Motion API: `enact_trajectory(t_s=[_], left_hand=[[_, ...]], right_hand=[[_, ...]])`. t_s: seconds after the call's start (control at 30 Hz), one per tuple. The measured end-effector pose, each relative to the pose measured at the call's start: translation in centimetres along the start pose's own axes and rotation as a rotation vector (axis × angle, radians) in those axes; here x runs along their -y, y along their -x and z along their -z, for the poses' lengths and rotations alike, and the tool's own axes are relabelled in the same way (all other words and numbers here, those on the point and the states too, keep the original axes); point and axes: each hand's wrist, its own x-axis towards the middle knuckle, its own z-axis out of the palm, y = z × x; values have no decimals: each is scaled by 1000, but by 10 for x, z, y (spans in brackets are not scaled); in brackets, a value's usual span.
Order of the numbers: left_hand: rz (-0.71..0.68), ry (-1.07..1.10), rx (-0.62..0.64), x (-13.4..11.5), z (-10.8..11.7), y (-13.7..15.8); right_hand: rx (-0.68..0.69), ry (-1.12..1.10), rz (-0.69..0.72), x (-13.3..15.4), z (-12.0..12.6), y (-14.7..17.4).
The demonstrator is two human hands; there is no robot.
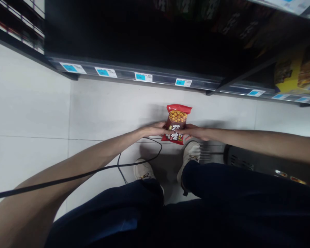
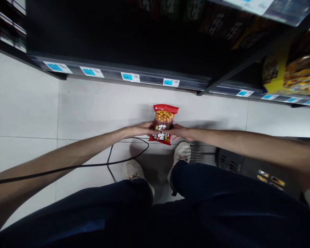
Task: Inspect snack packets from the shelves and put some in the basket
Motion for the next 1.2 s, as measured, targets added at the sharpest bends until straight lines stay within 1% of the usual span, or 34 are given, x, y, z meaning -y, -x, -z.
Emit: enact_trajectory(t_s=[0.17, 0.27, 0.73, 1.2], left_hand=[[3, 1, -7, -1, -2, 0], [-16, 1, 0, 0, -2, 0], [-13, -3, 25, -5, -4, 2], [-42, -38, 25, 1, -2, 0]], right_hand=[[28, 27, 1, -1, 1, 0], [20, 37, -6, 0, 0, 2], [28, 50, -1, -5, 0, 0], [47, 65, 13, -3, 0, 2]])
